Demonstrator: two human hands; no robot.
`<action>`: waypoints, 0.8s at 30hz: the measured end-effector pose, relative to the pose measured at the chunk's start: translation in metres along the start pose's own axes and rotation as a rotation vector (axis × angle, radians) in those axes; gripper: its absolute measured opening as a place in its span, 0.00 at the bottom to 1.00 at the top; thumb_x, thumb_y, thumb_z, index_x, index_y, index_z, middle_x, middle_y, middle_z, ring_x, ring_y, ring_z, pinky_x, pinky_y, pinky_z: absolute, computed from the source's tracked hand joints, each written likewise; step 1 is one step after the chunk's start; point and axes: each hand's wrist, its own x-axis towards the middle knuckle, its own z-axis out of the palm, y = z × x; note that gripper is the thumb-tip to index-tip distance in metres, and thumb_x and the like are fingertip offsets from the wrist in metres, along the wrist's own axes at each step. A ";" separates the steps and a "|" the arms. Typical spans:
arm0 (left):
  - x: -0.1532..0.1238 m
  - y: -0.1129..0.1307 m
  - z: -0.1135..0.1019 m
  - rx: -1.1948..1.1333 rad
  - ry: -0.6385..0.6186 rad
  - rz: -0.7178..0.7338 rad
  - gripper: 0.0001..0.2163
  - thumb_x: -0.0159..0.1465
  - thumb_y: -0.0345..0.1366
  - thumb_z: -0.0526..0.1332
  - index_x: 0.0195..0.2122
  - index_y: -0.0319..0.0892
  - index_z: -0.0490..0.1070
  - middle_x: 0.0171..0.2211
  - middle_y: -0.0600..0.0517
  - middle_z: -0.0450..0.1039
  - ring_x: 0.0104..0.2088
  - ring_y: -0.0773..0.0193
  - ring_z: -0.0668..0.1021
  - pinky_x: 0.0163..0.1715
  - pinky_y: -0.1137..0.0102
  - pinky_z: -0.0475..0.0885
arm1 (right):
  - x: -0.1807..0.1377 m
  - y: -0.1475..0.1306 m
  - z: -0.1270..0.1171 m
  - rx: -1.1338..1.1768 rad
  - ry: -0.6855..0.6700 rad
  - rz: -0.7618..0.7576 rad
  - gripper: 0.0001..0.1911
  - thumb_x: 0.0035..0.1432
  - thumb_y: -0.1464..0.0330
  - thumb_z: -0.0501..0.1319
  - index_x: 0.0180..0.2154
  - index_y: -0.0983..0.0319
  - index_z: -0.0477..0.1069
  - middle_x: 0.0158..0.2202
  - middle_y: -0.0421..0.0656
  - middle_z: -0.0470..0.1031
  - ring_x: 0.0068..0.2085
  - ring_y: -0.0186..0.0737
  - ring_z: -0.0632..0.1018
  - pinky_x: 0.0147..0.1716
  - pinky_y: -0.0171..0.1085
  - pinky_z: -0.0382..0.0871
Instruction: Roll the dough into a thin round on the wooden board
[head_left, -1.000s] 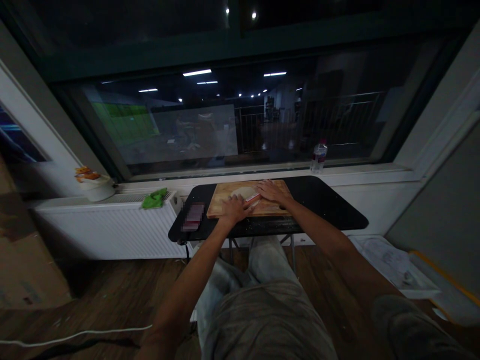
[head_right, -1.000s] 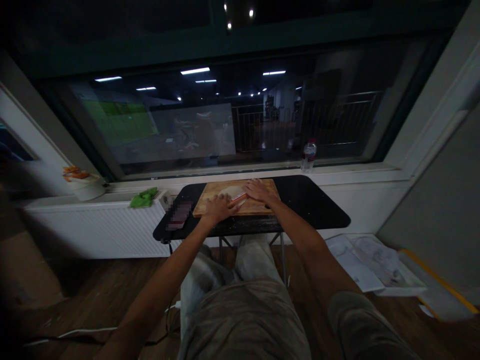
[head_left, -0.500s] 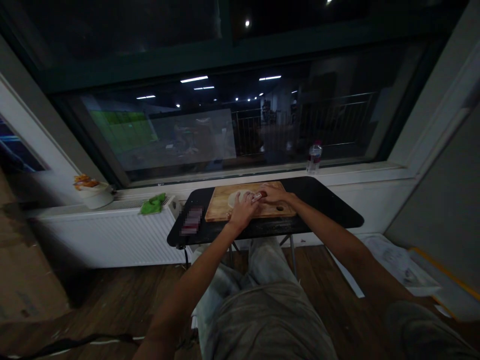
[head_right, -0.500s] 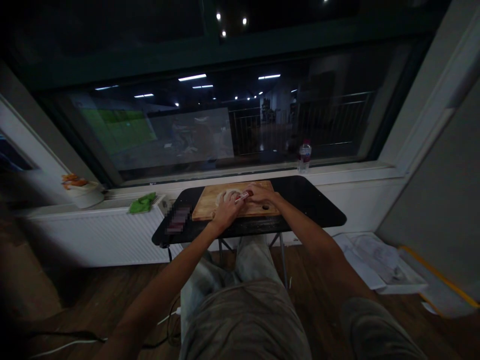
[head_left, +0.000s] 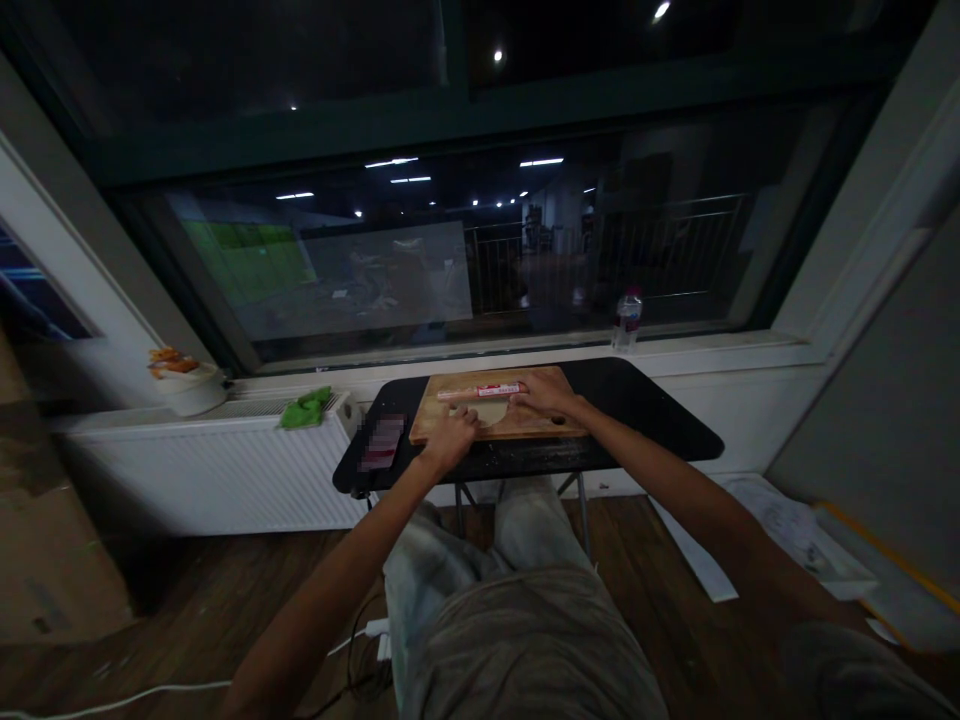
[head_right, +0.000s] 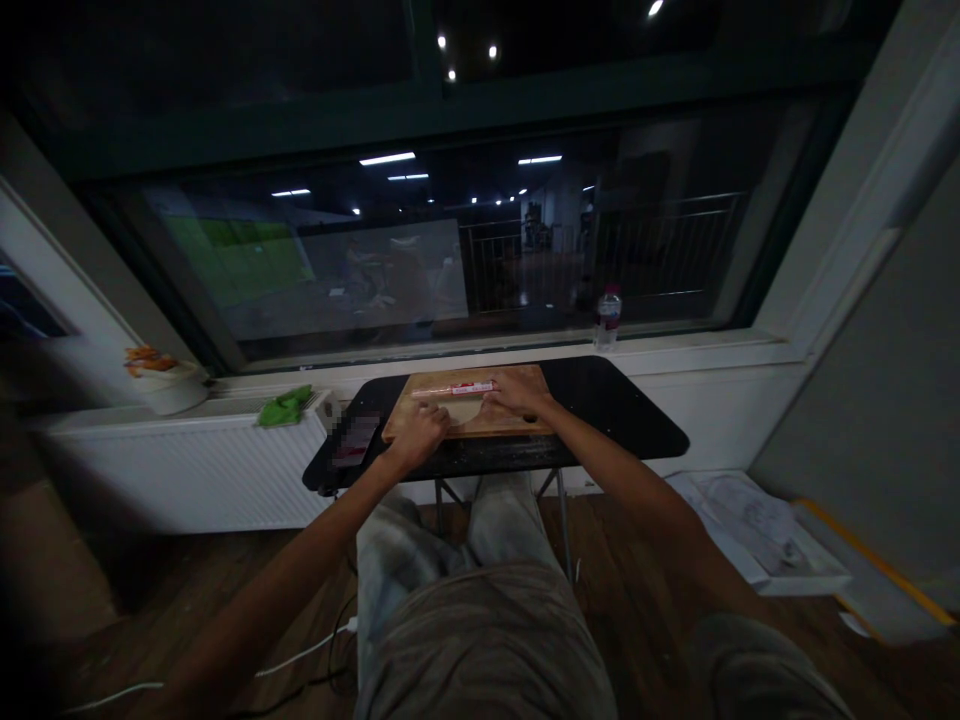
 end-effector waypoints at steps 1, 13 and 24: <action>-0.008 -0.009 0.001 -0.003 -0.008 -0.004 0.20 0.76 0.27 0.52 0.56 0.43 0.83 0.59 0.35 0.80 0.63 0.43 0.77 0.70 0.48 0.64 | -0.004 -0.005 0.003 0.011 -0.006 -0.001 0.18 0.77 0.59 0.66 0.59 0.61 0.82 0.57 0.50 0.87 0.56 0.51 0.84 0.53 0.37 0.72; 0.001 -0.038 0.025 -0.260 0.029 -0.444 0.30 0.81 0.57 0.52 0.73 0.39 0.68 0.70 0.35 0.76 0.71 0.46 0.77 0.67 0.58 0.72 | -0.016 -0.032 0.019 0.122 0.053 0.197 0.23 0.82 0.57 0.55 0.63 0.62 0.79 0.61 0.53 0.85 0.58 0.54 0.84 0.52 0.39 0.74; 0.034 -0.005 0.029 -0.193 0.038 -0.433 0.33 0.79 0.60 0.57 0.74 0.42 0.66 0.71 0.35 0.74 0.69 0.39 0.75 0.68 0.51 0.70 | -0.030 -0.027 0.024 0.173 0.052 0.204 0.27 0.82 0.50 0.53 0.65 0.59 0.78 0.60 0.52 0.85 0.57 0.54 0.86 0.48 0.38 0.74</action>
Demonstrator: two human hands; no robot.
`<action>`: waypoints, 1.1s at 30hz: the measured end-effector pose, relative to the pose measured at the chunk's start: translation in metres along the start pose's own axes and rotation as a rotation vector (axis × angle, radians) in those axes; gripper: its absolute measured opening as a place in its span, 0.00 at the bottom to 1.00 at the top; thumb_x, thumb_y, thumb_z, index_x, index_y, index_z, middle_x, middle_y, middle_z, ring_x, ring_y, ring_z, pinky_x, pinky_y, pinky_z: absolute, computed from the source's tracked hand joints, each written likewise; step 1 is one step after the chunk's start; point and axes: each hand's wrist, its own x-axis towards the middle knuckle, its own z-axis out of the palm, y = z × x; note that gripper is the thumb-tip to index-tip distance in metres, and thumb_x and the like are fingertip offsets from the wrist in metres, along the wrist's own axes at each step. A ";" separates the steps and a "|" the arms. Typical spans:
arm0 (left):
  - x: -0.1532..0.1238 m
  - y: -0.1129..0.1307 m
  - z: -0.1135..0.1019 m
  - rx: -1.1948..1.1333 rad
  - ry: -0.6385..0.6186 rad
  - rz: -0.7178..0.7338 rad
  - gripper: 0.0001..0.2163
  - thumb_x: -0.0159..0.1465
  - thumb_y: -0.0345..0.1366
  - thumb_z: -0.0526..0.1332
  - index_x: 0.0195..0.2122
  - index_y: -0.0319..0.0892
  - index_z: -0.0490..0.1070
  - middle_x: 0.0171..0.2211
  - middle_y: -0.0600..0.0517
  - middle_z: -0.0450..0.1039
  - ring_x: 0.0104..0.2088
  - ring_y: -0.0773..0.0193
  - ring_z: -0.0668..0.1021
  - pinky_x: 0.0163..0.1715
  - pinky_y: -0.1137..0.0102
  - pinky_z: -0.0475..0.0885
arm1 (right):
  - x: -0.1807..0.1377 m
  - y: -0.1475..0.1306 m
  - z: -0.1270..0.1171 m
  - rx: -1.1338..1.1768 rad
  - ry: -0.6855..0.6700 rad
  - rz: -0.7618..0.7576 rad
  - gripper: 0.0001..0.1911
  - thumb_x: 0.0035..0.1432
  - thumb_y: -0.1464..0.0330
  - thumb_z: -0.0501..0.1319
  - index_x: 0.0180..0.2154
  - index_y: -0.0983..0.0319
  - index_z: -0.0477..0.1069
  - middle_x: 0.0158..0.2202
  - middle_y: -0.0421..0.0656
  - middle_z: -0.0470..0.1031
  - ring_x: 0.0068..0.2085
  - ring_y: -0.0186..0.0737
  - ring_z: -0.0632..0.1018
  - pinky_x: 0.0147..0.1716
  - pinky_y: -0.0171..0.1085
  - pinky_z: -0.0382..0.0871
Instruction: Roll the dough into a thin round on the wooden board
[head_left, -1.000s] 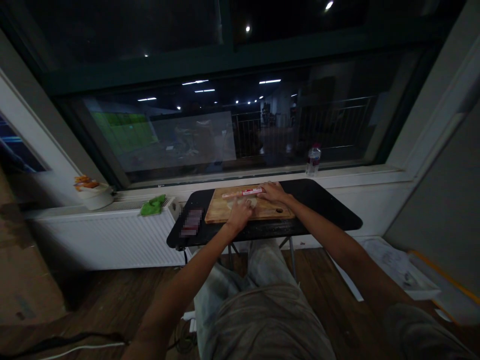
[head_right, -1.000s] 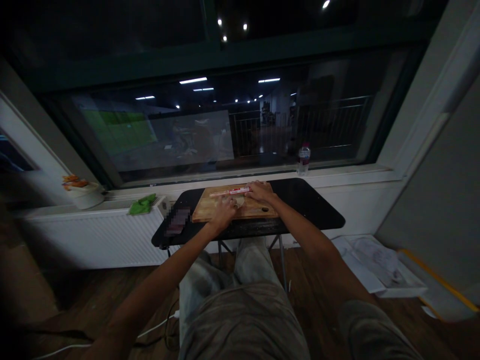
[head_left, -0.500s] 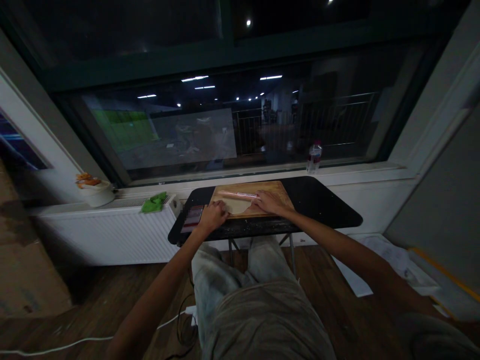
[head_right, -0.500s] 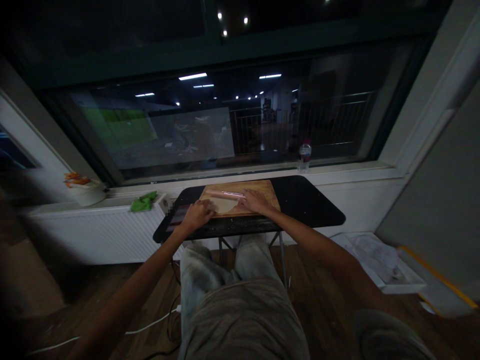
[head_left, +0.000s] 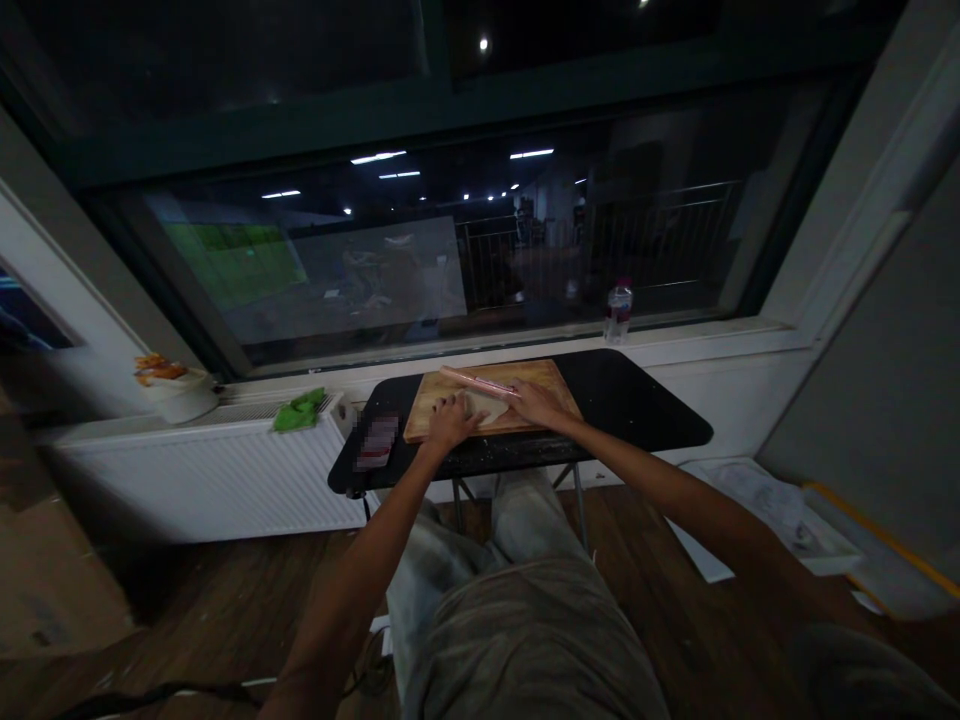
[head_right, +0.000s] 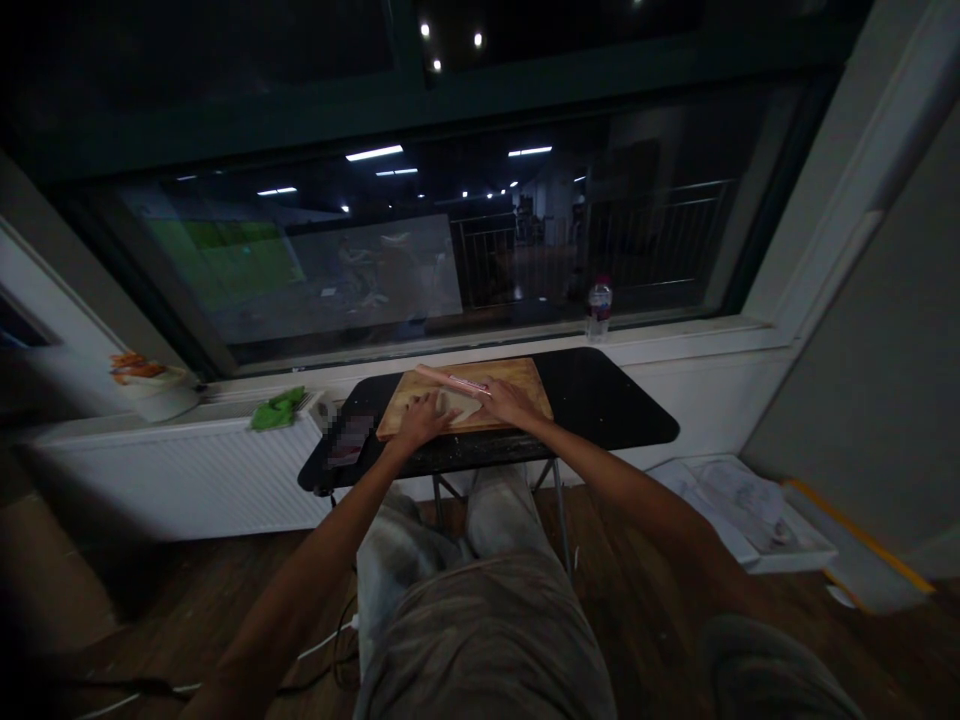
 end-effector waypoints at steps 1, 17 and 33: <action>0.000 0.006 0.001 0.003 0.013 -0.007 0.32 0.79 0.60 0.57 0.74 0.42 0.67 0.71 0.35 0.74 0.69 0.38 0.75 0.67 0.49 0.70 | -0.003 -0.003 0.000 0.006 0.003 0.001 0.27 0.83 0.51 0.53 0.67 0.58 0.77 0.61 0.52 0.85 0.57 0.54 0.86 0.49 0.39 0.74; 0.007 0.017 -0.004 -0.044 0.322 -0.192 0.26 0.82 0.51 0.48 0.64 0.35 0.72 0.66 0.30 0.73 0.68 0.37 0.74 0.66 0.48 0.70 | -0.025 -0.018 -0.014 -0.070 -0.060 -0.007 0.25 0.83 0.54 0.53 0.65 0.56 0.79 0.62 0.52 0.85 0.60 0.57 0.85 0.54 0.42 0.77; 0.034 -0.010 -0.023 0.128 -0.050 0.273 0.22 0.78 0.36 0.51 0.67 0.46 0.76 0.74 0.42 0.73 0.80 0.46 0.64 0.76 0.49 0.62 | -0.054 -0.048 0.004 -0.263 0.021 -0.067 0.30 0.82 0.59 0.48 0.73 0.63 0.72 0.74 0.62 0.71 0.72 0.65 0.72 0.70 0.62 0.66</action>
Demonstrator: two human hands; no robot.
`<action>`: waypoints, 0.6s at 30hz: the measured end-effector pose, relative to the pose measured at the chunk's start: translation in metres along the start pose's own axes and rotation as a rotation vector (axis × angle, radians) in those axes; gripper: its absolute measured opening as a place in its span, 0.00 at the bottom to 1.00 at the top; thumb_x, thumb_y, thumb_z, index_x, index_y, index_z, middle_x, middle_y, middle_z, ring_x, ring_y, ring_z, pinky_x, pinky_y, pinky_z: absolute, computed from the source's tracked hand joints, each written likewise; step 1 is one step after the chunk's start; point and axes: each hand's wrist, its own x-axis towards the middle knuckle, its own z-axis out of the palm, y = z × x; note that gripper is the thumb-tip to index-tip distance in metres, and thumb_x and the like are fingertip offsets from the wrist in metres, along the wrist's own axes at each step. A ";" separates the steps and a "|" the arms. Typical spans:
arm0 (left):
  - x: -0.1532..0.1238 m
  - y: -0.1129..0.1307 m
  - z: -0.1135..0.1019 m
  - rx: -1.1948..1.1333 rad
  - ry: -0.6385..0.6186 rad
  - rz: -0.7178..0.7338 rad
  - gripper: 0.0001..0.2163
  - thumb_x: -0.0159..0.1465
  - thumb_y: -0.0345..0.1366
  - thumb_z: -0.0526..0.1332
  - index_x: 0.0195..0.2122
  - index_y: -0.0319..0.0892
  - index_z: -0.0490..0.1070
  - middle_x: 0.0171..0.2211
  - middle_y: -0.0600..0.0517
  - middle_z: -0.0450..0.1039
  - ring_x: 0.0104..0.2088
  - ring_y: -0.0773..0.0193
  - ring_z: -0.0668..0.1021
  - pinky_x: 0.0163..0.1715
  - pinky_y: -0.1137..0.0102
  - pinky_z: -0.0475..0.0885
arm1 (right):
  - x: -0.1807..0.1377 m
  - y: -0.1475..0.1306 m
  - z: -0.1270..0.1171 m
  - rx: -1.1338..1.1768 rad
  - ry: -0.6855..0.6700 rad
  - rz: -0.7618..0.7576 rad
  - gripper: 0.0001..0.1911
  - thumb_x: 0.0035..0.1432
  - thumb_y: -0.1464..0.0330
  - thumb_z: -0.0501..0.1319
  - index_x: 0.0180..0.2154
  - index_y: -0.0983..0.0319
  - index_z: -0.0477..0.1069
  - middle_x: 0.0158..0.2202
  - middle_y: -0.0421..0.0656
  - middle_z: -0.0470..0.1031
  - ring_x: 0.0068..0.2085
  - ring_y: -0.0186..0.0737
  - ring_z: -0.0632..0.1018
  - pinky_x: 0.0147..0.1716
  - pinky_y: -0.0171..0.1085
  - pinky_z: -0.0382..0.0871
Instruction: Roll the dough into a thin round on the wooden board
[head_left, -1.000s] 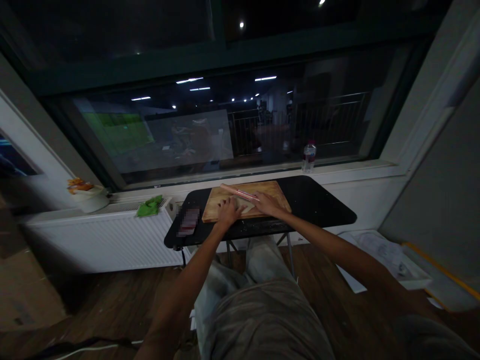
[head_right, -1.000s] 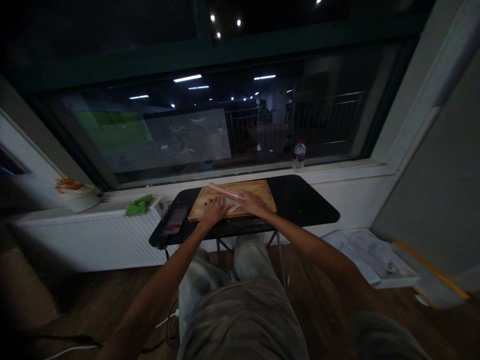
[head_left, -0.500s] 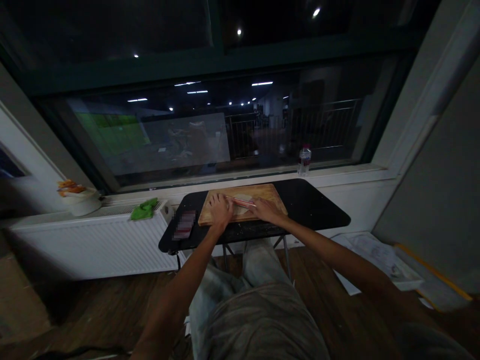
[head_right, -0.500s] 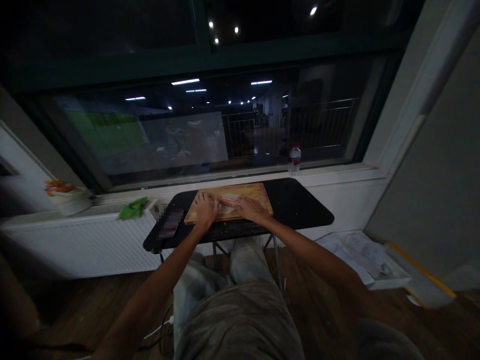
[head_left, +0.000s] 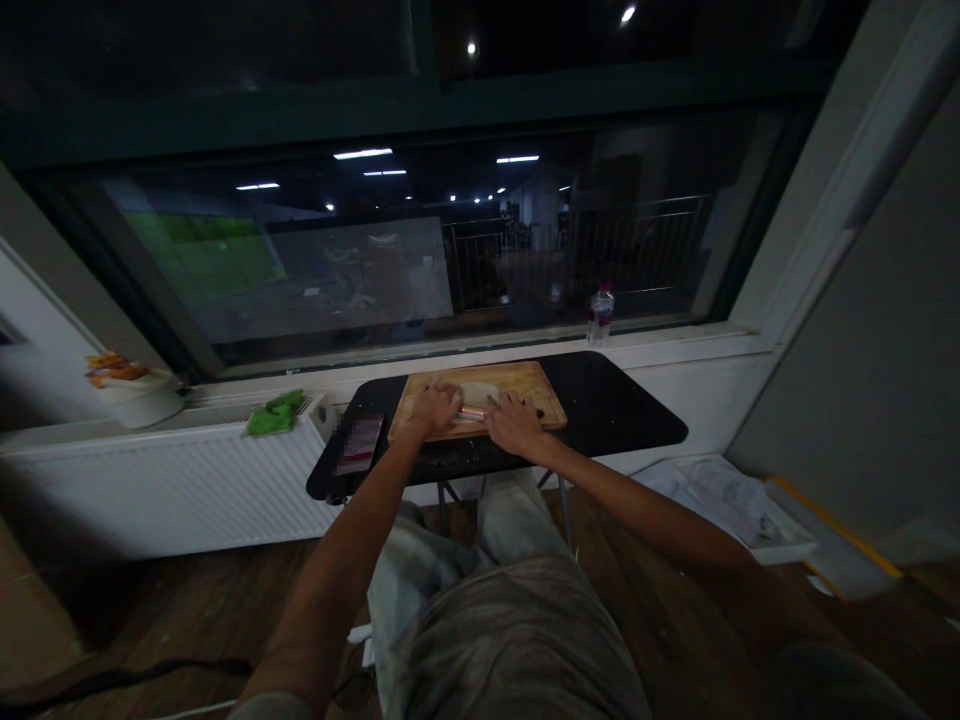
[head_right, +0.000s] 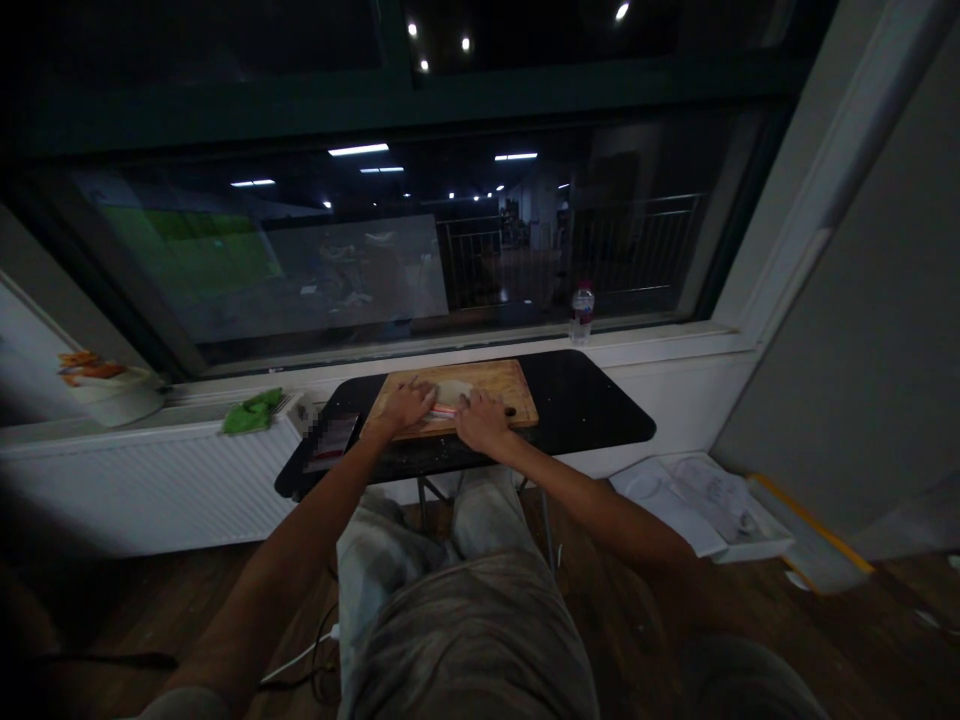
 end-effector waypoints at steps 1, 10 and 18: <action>-0.001 -0.003 -0.002 0.010 -0.003 0.014 0.21 0.78 0.37 0.52 0.67 0.47 0.77 0.73 0.43 0.73 0.80 0.45 0.63 0.76 0.48 0.61 | 0.003 0.004 0.001 0.025 -0.028 0.014 0.31 0.83 0.59 0.46 0.75 0.63 0.70 0.76 0.61 0.68 0.74 0.65 0.70 0.71 0.62 0.65; 0.001 -0.011 0.007 0.040 0.000 -0.002 0.24 0.80 0.35 0.48 0.72 0.46 0.74 0.74 0.44 0.73 0.81 0.43 0.62 0.78 0.45 0.57 | 0.009 0.005 0.010 0.008 -0.013 0.035 0.31 0.83 0.59 0.45 0.68 0.68 0.77 0.75 0.62 0.70 0.77 0.62 0.67 0.75 0.58 0.61; 0.006 -0.014 0.015 0.064 -0.001 -0.007 0.24 0.80 0.35 0.47 0.69 0.42 0.75 0.71 0.40 0.76 0.77 0.42 0.67 0.77 0.48 0.60 | 0.021 0.001 0.019 0.035 0.010 0.232 0.36 0.82 0.58 0.45 0.80 0.70 0.61 0.82 0.63 0.56 0.81 0.69 0.58 0.76 0.68 0.53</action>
